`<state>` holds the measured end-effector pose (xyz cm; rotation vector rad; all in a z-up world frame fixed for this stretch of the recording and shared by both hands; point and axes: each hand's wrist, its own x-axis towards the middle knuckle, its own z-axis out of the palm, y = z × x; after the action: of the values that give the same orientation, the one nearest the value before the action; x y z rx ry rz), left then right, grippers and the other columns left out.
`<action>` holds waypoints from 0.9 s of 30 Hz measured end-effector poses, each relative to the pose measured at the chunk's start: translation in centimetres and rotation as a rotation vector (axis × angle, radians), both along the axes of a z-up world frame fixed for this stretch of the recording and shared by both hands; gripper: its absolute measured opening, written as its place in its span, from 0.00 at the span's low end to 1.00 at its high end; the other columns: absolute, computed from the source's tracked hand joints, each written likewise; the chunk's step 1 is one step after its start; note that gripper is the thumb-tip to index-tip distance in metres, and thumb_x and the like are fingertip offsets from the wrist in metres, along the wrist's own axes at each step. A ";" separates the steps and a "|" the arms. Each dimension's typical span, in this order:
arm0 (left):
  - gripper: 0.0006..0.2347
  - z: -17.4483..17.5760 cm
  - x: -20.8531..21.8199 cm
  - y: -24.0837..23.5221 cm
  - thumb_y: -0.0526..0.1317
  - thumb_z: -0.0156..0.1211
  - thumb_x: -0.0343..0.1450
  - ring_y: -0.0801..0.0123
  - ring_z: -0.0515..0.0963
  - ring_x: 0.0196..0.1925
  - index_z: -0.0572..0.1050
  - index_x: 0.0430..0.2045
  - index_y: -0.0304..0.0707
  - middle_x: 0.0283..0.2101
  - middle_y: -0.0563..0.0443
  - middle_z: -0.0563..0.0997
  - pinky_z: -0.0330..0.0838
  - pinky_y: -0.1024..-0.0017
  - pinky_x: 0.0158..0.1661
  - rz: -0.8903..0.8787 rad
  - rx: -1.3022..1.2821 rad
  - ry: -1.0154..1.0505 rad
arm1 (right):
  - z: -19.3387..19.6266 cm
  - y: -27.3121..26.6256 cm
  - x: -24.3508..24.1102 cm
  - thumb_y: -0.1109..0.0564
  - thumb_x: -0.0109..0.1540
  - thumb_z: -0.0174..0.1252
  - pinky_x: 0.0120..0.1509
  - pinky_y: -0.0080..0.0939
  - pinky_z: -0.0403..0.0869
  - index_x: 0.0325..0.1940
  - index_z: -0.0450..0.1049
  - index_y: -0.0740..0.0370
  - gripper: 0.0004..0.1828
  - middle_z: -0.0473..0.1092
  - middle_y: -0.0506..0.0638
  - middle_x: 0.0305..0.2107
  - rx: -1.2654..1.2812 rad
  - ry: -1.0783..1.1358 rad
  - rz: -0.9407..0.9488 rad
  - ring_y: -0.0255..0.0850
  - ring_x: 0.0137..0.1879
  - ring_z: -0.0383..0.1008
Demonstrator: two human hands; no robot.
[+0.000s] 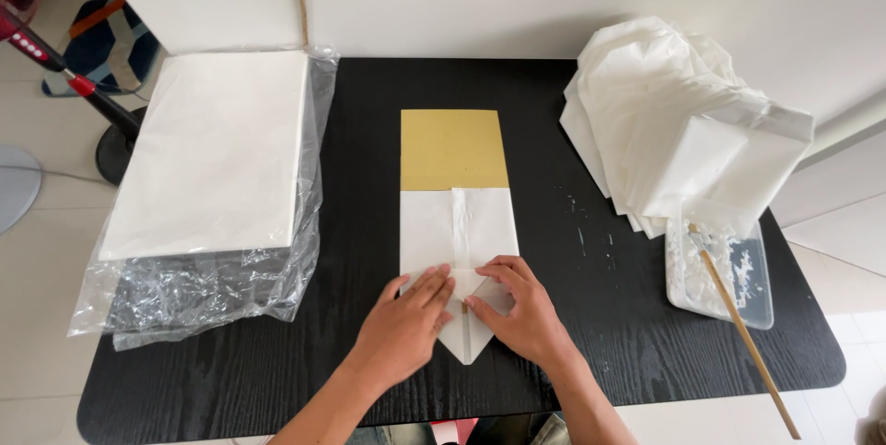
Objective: Folding paper sheets and applying glue with a brush to assemble paper bags
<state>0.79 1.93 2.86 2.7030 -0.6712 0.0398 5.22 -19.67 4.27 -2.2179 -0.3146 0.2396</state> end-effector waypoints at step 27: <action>0.14 -1.7 2.1 1.6 0.42 0.66 0.67 0.76 0.83 0.48 0.84 0.47 0.45 0.43 0.61 0.85 0.79 0.76 0.51 0.398 -0.384 0.140 | 0.2 -22.7 -8.4 0.67 0.75 0.49 0.41 0.39 0.81 0.55 0.73 0.79 0.10 0.75 0.65 0.37 0.351 -0.684 -0.910 0.48 0.36 0.80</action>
<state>2.86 3.52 1.11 2.3939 -0.0643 0.0700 -3.19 -42.37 4.50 -1.8102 0.2950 -0.9947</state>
